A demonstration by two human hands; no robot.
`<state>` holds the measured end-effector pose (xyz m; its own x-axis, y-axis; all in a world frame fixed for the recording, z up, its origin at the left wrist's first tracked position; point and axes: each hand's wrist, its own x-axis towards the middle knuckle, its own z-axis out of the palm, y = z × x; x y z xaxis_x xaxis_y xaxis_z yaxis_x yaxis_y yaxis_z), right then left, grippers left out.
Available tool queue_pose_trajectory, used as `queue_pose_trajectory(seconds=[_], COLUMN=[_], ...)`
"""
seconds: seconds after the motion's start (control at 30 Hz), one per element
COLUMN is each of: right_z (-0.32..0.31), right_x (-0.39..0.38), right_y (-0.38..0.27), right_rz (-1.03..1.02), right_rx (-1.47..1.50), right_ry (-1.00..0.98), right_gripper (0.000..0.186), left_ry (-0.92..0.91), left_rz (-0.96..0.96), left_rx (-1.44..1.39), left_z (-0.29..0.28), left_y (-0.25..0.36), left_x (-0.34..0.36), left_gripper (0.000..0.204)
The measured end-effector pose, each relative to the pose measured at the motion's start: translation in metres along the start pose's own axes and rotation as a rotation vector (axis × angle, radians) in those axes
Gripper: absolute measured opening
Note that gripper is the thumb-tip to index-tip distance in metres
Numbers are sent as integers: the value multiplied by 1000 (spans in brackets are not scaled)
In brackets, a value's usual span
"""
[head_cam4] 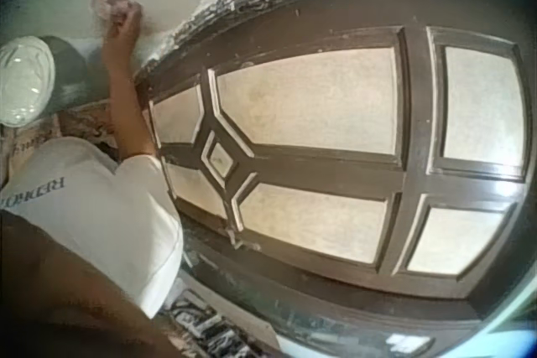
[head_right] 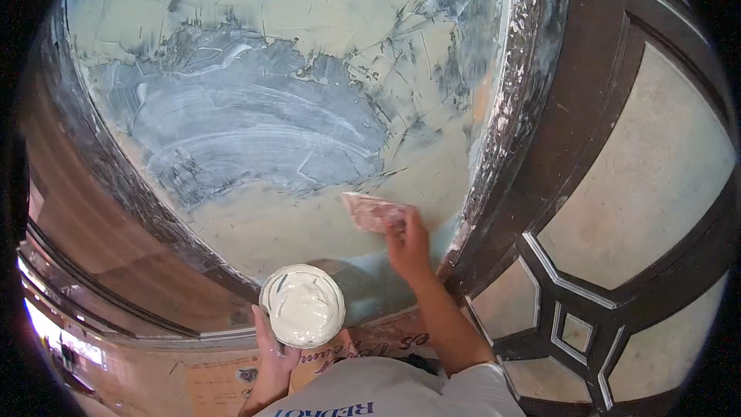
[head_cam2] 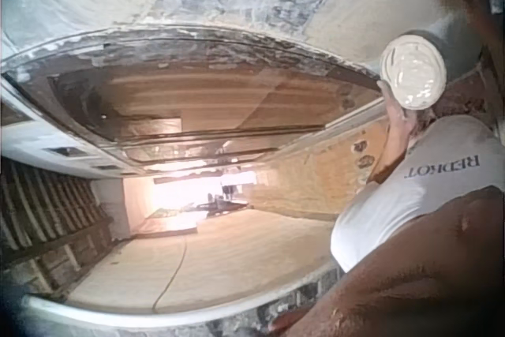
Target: The person applies a white patching compound to a damaged wall using a small putty knife, repeatedly spreading the material and smoothing it over the surface while holding a bucket of the compound.
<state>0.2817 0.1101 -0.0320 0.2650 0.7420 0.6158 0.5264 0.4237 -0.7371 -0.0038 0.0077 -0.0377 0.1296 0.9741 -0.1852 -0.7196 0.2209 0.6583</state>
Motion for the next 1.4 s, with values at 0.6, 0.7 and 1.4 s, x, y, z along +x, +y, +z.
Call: queue_pose_trajectory(seconds=[0.6,0.7,1.4], right_z=[19,62,24], right_x=[-5,-42,-65], right_y=[-19,-40,-78], right_rz=[-145,-243,-51], right_rx=[-555,-466,86], right_ry=[444,253,-291], right_gripper=[29,29,21], left_ry=[-157,-162,-217], left_rz=[-21,41,9], left_rx=[-225,44,-149], left_z=[-46,-55,-15], left_y=[51,50,46], left_x=[2,7,29], left_gripper=[66,67,68])
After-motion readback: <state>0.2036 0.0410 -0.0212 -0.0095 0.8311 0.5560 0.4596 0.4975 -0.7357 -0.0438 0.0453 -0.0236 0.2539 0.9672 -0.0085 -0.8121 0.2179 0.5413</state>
